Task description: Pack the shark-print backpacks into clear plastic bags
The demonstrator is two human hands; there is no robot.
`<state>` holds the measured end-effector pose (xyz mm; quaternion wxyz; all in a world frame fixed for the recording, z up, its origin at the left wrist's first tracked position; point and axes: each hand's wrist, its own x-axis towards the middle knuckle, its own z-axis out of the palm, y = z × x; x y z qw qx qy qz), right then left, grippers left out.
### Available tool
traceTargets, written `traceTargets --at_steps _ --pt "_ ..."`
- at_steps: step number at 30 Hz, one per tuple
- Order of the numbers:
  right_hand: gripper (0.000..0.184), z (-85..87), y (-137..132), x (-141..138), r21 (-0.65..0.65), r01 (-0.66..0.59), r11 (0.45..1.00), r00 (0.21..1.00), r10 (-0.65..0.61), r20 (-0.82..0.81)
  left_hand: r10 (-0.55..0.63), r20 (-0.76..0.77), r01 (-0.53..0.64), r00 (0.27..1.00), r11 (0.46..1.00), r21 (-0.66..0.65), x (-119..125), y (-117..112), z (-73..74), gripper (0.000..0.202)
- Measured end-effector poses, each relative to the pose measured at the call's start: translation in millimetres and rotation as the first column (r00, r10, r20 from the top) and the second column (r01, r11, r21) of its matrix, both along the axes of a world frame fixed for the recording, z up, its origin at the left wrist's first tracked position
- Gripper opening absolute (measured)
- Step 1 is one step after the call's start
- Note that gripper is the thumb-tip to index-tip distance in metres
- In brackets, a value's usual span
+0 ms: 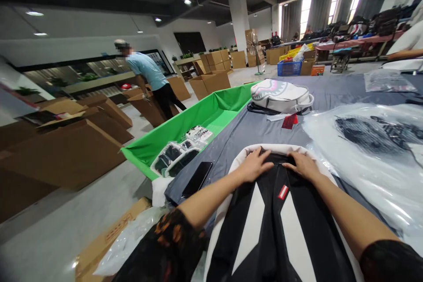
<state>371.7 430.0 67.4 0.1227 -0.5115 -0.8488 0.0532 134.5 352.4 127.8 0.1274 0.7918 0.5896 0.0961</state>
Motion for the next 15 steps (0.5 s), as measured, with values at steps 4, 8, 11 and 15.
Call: traceTargets --at_steps 4,8,11,15 --pt "0.043 -11.0 2.6 -2.9 0.050 0.023 0.998 1.000 -0.023 -0.005 0.056 0.102 -0.040 0.993 0.988 -0.151 35.3 -23.0 -20.2 0.105" --pt "0.038 -5.8 -4.6 -0.7 0.126 -0.019 0.992 1.000 0.016 0.024 0.050 0.091 -0.037 0.995 0.989 -0.145 49.2 -15.6 -37.7 0.103" --pt "0.043 13.6 6.4 16.2 0.162 -0.052 0.985 0.998 0.044 0.054 0.080 0.115 -0.068 0.990 0.992 -0.105 47.5 -14.7 -42.5 0.098" --pt "0.054 29.7 50.5 42.0 0.054 0.042 0.998 0.993 -0.048 0.112 0.086 0.182 -0.081 0.980 0.996 -0.032 44.7 -22.4 -48.7 0.094"
